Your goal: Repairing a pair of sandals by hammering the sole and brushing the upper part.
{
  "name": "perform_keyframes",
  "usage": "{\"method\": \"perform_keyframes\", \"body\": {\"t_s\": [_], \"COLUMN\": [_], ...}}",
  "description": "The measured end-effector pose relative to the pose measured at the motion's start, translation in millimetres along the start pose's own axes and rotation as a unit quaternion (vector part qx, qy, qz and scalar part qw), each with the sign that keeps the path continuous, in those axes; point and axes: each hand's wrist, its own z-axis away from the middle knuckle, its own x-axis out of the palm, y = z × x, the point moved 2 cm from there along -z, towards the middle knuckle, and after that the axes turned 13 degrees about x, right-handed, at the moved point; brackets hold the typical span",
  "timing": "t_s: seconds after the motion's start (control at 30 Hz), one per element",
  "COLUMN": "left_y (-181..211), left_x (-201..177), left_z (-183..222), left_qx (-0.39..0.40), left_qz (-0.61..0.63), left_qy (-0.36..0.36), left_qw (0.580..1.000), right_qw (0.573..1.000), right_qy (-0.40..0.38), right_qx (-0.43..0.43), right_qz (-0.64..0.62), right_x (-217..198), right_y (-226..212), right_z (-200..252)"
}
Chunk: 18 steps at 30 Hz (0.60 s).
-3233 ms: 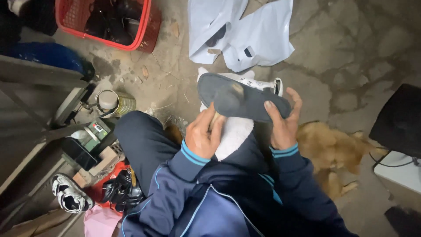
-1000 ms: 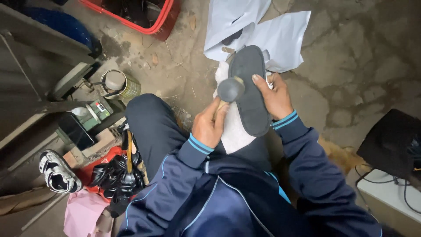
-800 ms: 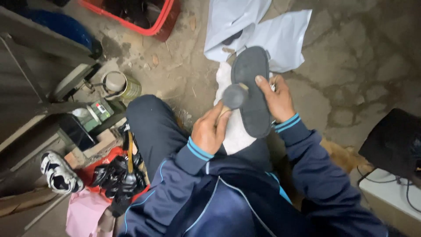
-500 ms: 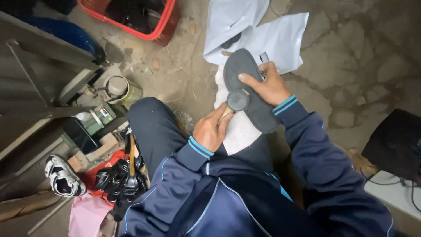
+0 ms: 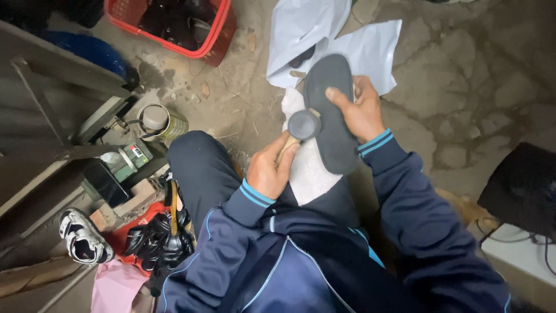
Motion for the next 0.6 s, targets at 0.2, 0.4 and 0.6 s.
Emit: {"method": "perform_keyframes", "body": {"t_s": [0.2,0.4,0.6], "left_y": [-28,-18,12], "left_x": [14,14,9], "left_z": [-11,-5,0], "left_qx": [-0.034,-0.003,0.028], "left_qz": [-0.038,-0.059,-0.022], "left_qy": [-0.037,-0.033,0.018], "left_qw": [0.998,0.998,0.999], "right_qw": [0.984,0.978,0.979], "right_qy": [0.13,0.182,0.182], "right_qx": [-0.124,-0.097,-0.089], "right_qz": [0.014,0.009,-0.02], "right_x": [5,7,1], "right_y": [-12,-5,0], "right_z": [-11,-5,-1]}}
